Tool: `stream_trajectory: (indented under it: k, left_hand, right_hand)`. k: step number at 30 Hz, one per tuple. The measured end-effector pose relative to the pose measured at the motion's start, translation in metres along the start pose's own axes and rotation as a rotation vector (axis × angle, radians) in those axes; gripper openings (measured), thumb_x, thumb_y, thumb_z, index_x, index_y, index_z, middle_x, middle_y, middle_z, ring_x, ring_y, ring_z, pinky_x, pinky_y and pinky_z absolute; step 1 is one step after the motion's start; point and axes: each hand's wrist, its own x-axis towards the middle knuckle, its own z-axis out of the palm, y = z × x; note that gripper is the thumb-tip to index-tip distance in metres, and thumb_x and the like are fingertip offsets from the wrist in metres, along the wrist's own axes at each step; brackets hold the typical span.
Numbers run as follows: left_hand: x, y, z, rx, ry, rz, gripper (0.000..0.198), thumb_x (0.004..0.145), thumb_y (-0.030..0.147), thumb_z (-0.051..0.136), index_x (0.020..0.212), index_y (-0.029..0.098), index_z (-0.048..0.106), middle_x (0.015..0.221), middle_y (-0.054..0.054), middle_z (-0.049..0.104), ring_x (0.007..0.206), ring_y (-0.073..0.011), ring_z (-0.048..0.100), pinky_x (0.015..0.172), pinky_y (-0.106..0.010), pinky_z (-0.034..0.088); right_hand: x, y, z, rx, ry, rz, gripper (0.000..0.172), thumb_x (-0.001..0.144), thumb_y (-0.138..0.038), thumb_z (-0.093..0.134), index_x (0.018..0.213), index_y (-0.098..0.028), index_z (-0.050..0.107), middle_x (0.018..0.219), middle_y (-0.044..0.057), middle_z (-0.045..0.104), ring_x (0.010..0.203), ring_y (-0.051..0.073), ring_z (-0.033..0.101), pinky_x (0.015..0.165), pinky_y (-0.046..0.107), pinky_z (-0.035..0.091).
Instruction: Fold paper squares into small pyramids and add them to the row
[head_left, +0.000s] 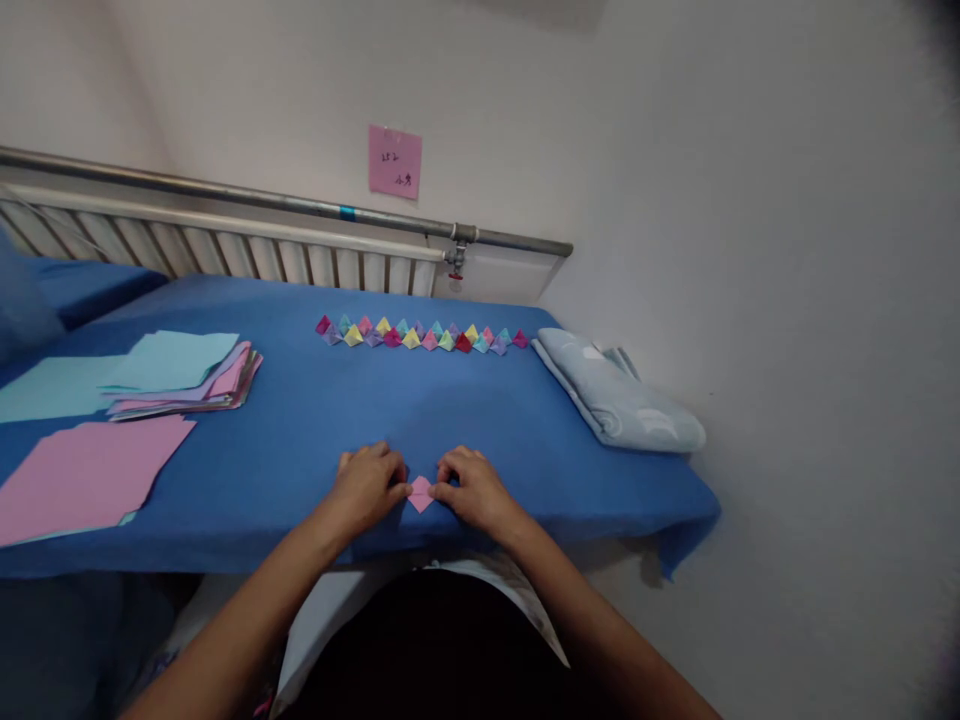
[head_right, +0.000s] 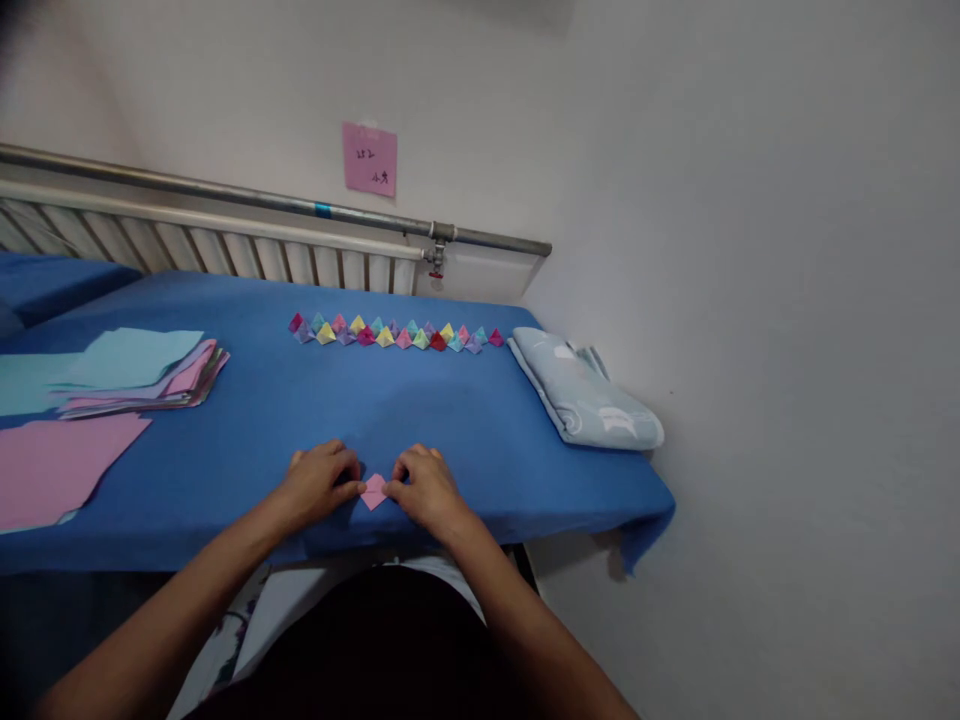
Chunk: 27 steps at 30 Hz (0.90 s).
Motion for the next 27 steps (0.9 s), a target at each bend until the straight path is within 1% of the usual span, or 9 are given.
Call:
stream_trajectory:
  k: [2,5,7,11,15,17,21,23,27]
  left_hand:
    - [-0.010,0.005,0.008,0.044,0.106,0.084,0.014,0.086,0.024,0.053,0.087,0.022,0.066,0.090,-0.006,0.062,0.088,-0.0238,0.056,0.076,-0.037,0.038]
    - [-0.027,0.009,0.025,0.105,0.294,0.307,0.021,0.090,0.015,0.045,0.094,0.020,0.064,0.093,-0.006,0.065,0.086,-0.0204,0.055,0.079,-0.036,0.037]
    - [-0.035,0.009,0.034,0.131,0.360,0.385,0.026,0.089,0.010,0.043,0.105,0.018,0.061,0.101,-0.008,0.065,0.090,-0.0205,0.055,0.080,-0.036,0.037]
    - [-0.043,0.012,0.042,0.220,0.356,0.371,0.036,0.089,0.005,0.038,0.118,0.017,0.056,0.110,-0.010,0.064,0.094,-0.0215,0.056,0.084,-0.040,0.038]
    - [-0.043,0.026,0.045,0.332,0.372,0.317,0.037,0.087,0.005,0.038,0.117,0.011,0.057,0.105,-0.012,0.064,0.092,-0.0237,0.056,0.089,-0.044,0.039]
    - [-0.043,0.031,0.046,0.363,0.384,0.305,0.038,0.084,0.003,0.038,0.116,0.009,0.057,0.104,-0.013,0.064,0.092,-0.0248,0.056,0.088,-0.044,0.040]
    - [-0.046,0.030,0.042,0.346,0.352,0.327,0.038,0.081,0.002,0.042,0.112,0.012,0.059,0.103,-0.011,0.064,0.090,-0.0239,0.056,0.087,-0.043,0.040]
    - [-0.049,0.027,0.039,0.324,0.335,0.352,0.035,0.080,0.005,0.046,0.112,0.012,0.059,0.104,-0.010,0.064,0.091,-0.0243,0.055,0.087,-0.043,0.040]
    - [-0.056,0.020,0.039,0.233,0.382,0.377,0.023,0.085,0.008,0.046,0.101,0.014,0.061,0.096,-0.009,0.066,0.084,-0.0221,0.056,0.083,-0.040,0.040]
  right_hand:
    - [-0.001,0.000,0.001,0.006,0.005,-0.006,0.018,0.070,-0.014,0.073,0.063,-0.018,0.057,0.073,-0.003,0.055,0.074,0.013,0.050,0.070,0.027,0.035]
    - [-0.001,0.003,0.002,0.012,0.011,-0.016,0.017,0.072,-0.016,0.071,0.063,-0.018,0.057,0.074,-0.002,0.056,0.075,0.013,0.050,0.072,0.027,0.035]
    - [-0.001,0.004,0.002,0.011,0.015,-0.010,0.016,0.073,-0.016,0.070,0.064,-0.018,0.057,0.075,-0.002,0.057,0.076,0.013,0.050,0.073,0.027,0.036]
    - [-0.001,0.003,0.002,0.005,0.016,-0.004,0.016,0.073,-0.015,0.070,0.063,-0.018,0.057,0.073,-0.002,0.056,0.075,0.013,0.050,0.073,0.028,0.036]
    - [-0.004,0.000,0.002,0.004,0.039,-0.020,0.017,0.072,-0.015,0.070,0.063,-0.018,0.056,0.072,-0.002,0.056,0.073,0.013,0.050,0.074,0.028,0.037]
    - [-0.008,0.000,0.003,0.034,0.082,-0.043,0.015,0.073,-0.014,0.069,0.065,-0.019,0.056,0.073,-0.002,0.058,0.075,0.014,0.052,0.075,0.029,0.038]
    - [-0.016,0.006,0.004,0.254,0.208,-0.068,0.010,0.075,-0.012,0.062,0.073,-0.021,0.057,0.086,0.000,0.062,0.086,0.015,0.056,0.076,0.028,0.042]
    - [-0.019,0.008,0.004,0.319,0.195,-0.076,0.010,0.074,-0.012,0.061,0.076,-0.021,0.058,0.091,0.001,0.063,0.088,0.016,0.057,0.074,0.028,0.043]
    - [-0.022,0.009,0.003,0.331,0.161,-0.172,0.015,0.069,-0.007,0.060,0.076,-0.021,0.059,0.088,0.001,0.064,0.094,0.017,0.057,0.087,0.032,0.041]
